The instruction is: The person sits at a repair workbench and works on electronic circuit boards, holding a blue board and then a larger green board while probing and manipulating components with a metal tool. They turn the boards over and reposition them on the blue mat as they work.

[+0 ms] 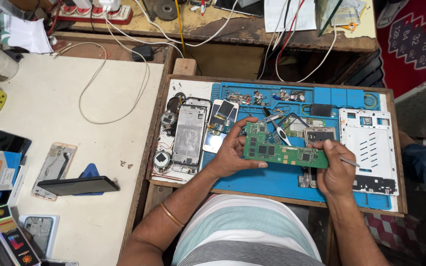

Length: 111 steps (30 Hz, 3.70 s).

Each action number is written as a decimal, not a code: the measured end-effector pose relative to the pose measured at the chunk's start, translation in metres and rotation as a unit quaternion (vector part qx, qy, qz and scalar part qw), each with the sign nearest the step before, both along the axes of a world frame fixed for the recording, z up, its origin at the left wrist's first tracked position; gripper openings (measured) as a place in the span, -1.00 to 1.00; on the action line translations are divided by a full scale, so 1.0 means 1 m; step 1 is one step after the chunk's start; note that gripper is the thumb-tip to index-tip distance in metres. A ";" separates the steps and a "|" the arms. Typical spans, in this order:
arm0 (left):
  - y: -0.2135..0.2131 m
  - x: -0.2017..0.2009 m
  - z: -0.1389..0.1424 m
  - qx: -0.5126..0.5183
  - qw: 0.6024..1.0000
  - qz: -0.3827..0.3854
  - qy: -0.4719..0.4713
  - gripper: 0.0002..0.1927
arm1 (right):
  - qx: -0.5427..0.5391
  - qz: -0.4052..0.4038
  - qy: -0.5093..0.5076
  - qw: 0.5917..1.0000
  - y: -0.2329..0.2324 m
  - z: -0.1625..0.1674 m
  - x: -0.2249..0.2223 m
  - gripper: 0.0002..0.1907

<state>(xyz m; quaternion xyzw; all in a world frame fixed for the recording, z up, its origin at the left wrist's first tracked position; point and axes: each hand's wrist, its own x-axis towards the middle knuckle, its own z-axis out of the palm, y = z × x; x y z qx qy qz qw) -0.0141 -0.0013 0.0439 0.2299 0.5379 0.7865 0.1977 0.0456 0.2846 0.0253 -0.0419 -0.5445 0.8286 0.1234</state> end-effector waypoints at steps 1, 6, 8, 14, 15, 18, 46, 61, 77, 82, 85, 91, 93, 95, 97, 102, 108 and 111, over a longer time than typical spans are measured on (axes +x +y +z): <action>0.000 0.000 0.000 0.016 1.000 -0.002 -0.008 0.11 | -0.016 0.019 -0.009 1.000 0.003 -0.003 0.001 -0.74; 0.000 -0.003 0.001 0.074 0.997 -0.002 -0.038 0.13 | -0.030 0.091 -0.027 0.995 0.010 -0.013 0.000 -0.75; 0.000 -0.004 0.001 0.087 0.995 -0.009 -0.045 0.13 | -0.025 0.094 -0.023 0.995 0.010 -0.015 0.000 -0.78; 0.000 -0.005 0.001 0.106 0.992 -0.023 -0.057 0.13 | -0.014 0.106 -0.039 0.994 0.001 -0.014 0.004 -0.80; 0.000 -0.005 0.001 0.117 0.991 -0.025 -0.067 0.12 | -0.007 0.108 -0.042 0.993 -0.001 -0.013 0.005 -0.80; -0.001 -0.008 0.001 0.166 0.979 -0.016 -0.115 0.08 | 0.130 0.114 -0.025 0.985 -0.004 -0.012 0.007 -0.74; 0.000 -0.008 -0.007 0.157 0.984 0.011 -0.088 0.08 | 0.287 -0.153 0.098 0.941 -0.022 0.024 0.013 -0.65; 0.005 0.000 -0.015 0.063 0.995 -0.078 0.026 0.01 | 0.498 0.031 0.237 0.834 -0.055 0.040 0.026 -0.82; 0.006 0.005 -0.013 -0.013 0.992 -0.109 0.070 -0.06 | 0.505 -0.004 0.231 0.832 -0.056 0.032 0.027 -0.80; 0.005 0.006 -0.012 -0.025 0.990 -0.108 0.082 -0.07 | 0.506 -0.005 0.233 0.831 -0.056 0.033 0.026 -0.82; 0.006 0.005 -0.011 0.010 0.991 -0.116 0.072 -0.08 | 0.508 0.004 0.251 0.824 -0.056 0.033 0.023 -0.85; 0.007 0.005 -0.015 0.000 0.989 -0.122 0.079 -0.08 | 0.485 -0.001 0.250 0.838 -0.054 0.032 0.025 -0.83; 0.007 0.005 -0.016 -0.020 0.988 -0.117 0.094 -0.07 | 0.502 0.002 0.242 0.831 -0.053 0.032 0.026 -0.83; 0.008 0.005 -0.016 -0.003 0.989 -0.118 0.093 -0.09 | 0.519 0.014 0.247 0.818 -0.053 0.033 0.023 -0.82; 0.009 0.003 -0.014 0.008 0.990 -0.117 0.081 -0.10 | 0.538 0.031 0.269 0.798 -0.055 0.035 0.020 -0.82; 0.007 0.003 -0.007 0.012 0.994 -0.100 0.043 -0.06 | 0.491 -0.003 0.264 0.830 -0.054 0.044 0.024 -0.86; 0.003 -0.004 -0.004 0.058 0.996 -0.035 0.052 0.01 | 0.281 -0.148 0.189 0.929 -0.027 0.047 0.017 -0.82; 0.003 -0.005 -0.002 0.063 0.997 -0.032 0.021 0.04 | 0.291 -0.135 0.128 0.938 -0.019 0.039 0.015 -0.81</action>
